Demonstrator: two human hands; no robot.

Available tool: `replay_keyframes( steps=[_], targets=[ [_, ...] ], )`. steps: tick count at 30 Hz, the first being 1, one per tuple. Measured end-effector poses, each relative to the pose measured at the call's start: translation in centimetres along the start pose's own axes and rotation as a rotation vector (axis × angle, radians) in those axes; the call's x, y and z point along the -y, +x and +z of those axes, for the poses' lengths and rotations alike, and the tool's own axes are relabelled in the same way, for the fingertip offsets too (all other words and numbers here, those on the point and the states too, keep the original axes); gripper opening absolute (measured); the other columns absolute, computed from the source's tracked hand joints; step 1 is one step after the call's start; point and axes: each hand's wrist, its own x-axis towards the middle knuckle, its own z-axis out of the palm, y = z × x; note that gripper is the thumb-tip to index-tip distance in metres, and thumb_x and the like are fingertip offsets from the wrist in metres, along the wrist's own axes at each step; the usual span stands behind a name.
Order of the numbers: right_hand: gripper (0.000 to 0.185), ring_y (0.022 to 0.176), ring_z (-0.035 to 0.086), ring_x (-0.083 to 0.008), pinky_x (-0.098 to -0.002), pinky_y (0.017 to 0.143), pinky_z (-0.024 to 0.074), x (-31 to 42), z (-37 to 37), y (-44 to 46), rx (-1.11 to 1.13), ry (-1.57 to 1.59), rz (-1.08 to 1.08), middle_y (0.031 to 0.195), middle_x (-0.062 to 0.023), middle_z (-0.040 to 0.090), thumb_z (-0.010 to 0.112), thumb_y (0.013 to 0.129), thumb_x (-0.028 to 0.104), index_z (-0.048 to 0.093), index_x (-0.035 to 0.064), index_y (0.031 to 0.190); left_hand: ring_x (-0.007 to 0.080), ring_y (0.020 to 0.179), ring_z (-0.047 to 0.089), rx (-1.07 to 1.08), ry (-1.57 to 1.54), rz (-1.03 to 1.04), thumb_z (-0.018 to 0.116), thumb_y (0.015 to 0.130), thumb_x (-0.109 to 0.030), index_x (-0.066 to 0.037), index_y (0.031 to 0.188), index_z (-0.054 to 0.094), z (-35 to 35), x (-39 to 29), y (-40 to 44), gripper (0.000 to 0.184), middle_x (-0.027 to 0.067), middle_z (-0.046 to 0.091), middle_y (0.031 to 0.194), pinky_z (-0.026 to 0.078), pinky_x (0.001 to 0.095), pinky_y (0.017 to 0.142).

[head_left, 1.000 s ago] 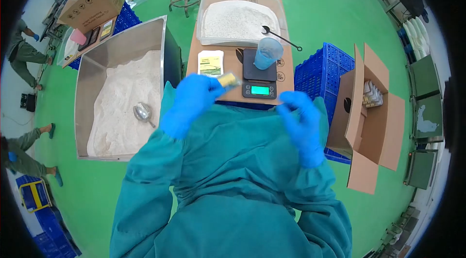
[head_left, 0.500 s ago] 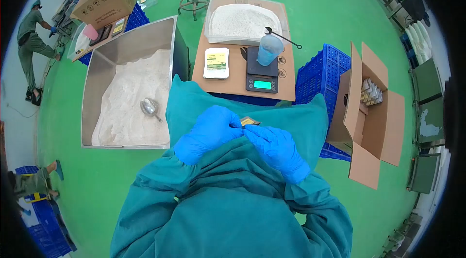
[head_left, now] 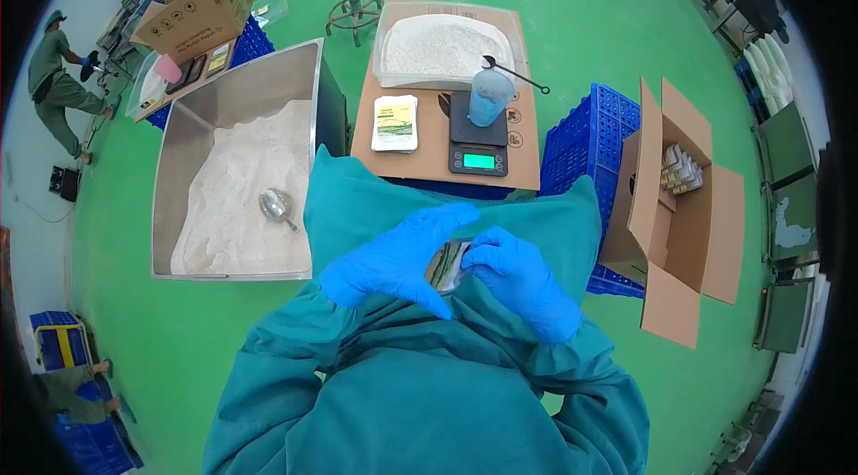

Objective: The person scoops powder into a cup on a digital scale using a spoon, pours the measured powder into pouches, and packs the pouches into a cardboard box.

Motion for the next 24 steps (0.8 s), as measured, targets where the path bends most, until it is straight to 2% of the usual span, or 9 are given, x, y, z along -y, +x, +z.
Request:
replay_keyframes(
  steps=[2, 5, 9, 11, 12, 14, 18, 20, 24],
  targets=[
    [0.015, 0.079, 0.064, -0.0256, -0.0311, 0.066, 0.0527, 0.5, -0.6, 0.3, -0.065, 0.02, -0.074, 0.095, -0.0072, 0.063, 0.07, 0.073, 0.005, 0.065, 0.0102, 0.086, 0.0349, 0.113, 0.047, 0.08, -0.032, 0.058, 0.084, 0.056, -0.035, -0.003, 0.133, 0.034, 1.1, 0.9, 0.0, 0.098, 0.0168, 0.044, 0.126, 0.04, 0.0409, 0.095],
    [0.022, 0.073, 0.063, -0.0263, -0.0344, 0.064, 0.0526, 0.6, -1.7, -0.3, 0.116, -0.14, -0.099, 0.103, -0.0086, 0.062, 0.068, 0.074, 0.007, 0.063, 0.0115, 0.095, 0.0349, 0.109, 0.049, 0.083, -0.269, -0.036, 0.085, 0.056, -0.033, -0.003, 0.13, 0.038, 2.2, 1.0, 0.1, 0.093, 0.0169, 0.049, 0.117, 0.039, 0.0426, 0.094],
    [0.029, 0.072, 0.064, -0.0187, -0.03, 0.061, 0.0523, 1.9, -2.3, -0.9, 0.198, 0.084, 0.031, 0.103, -0.0062, 0.064, 0.067, 0.079, 0.009, 0.063, 0.0113, 0.107, 0.0345, 0.101, 0.051, -0.16, 0.138, -0.072, 0.084, 0.053, -0.029, -0.004, 0.13, 0.038, 2.8, 0.2, -0.1, 0.094, 0.0153, 0.05, 0.109, 0.041, 0.0434, 0.088],
    [0.033, 0.07, 0.064, -0.0108, -0.0245, 0.059, 0.0509, 2.7, -1.7, -1.2, 0.113, 0.701, 0.532, 0.104, -0.0051, 0.064, 0.063, 0.085, 0.014, 0.06, 0.0067, 0.117, 0.0337, 0.098, 0.051, -0.285, 0.347, -0.054, 0.084, 0.051, -0.028, -0.004, 0.13, 0.038, 3.4, 0.1, -0.1, 0.094, 0.0146, 0.05, 0.106, 0.041, 0.0433, 0.085],
    [0.033, 0.07, 0.064, -0.0108, -0.0245, 0.059, 0.0509, 3.1, -1.5, -0.9, 0.117, 0.705, 0.539, 0.104, -0.0051, 0.064, 0.063, 0.085, 0.014, 0.06, 0.0067, 0.117, 0.0323, 0.095, 0.051, -0.339, 0.425, -0.058, 0.083, 0.05, -0.029, -0.004, 0.129, 0.039, 3.3, -0.1, 0.1, 0.094, 0.0143, 0.05, 0.104, 0.041, 0.0426, 0.082],
    [0.037, 0.068, 0.062, -0.0073, -0.0213, 0.057, 0.0497, 3.5, -1.0, 0.0, 0.025, 0.964, 0.79, 0.099, -0.0054, 0.064, 0.06, 0.088, 0.014, 0.056, -0.0007, 0.121, 0.031, 0.092, 0.051, -0.388, 0.497, -0.073, 0.083, 0.05, -0.029, -0.004, 0.129, 0.04, 3.7, -0.1, 0.4, 0.094, 0.0139, 0.05, 0.102, 0.041, 0.0419, 0.079],
    [0.032, 0.063, 0.064, -0.0125, -0.023, 0.055, 0.0519, 0.5, 1.5, -0.5, -0.071, 0.93, 0.806, 0.086, -0.0083, 0.065, 0.06, 0.089, 0.016, 0.055, -0.004, 0.113, 0.0284, 0.088, 0.05, -0.335, 0.601, -0.132, 0.081, 0.053, -0.035, -0.004, 0.13, 0.04, 3.8, 0.1, 0.5, 0.092, 0.0126, 0.049, 0.097, 0.039, 0.0404, 0.076],
    [0.029, 0.061, 0.065, -0.0157, -0.0243, 0.053, 0.0529, -0.3, 1.4, -1.0, -0.118, 0.973, 0.767, 0.089, -0.0108, 0.065, 0.058, 0.091, 0.019, 0.054, -0.0032, 0.109, 0.0277, 0.087, 0.049, -0.341, 0.611, -0.146, 0.08, 0.054, -0.036, -0.004, 0.131, 0.04, 3.5, 0.3, 0.5, 0.092, 0.0119, 0.048, 0.096, 0.039, 0.0398, 0.076],
    [0.036, 0.065, 0.067, -0.0195, -0.0259, 0.052, 0.0545, 0.9, -0.5, -0.1, 0.057, 1.128, 0.848, 0.099, -0.0127, 0.063, 0.054, 0.093, 0.022, 0.049, -0.0034, 0.118, 0.0257, 0.087, 0.049, -0.307, 0.693, -0.154, 0.078, 0.057, -0.038, -0.004, 0.13, 0.042, 3.3, 0.7, 0.4, 0.088, 0.0102, 0.048, 0.095, 0.039, 0.039, 0.075]
  ],
)
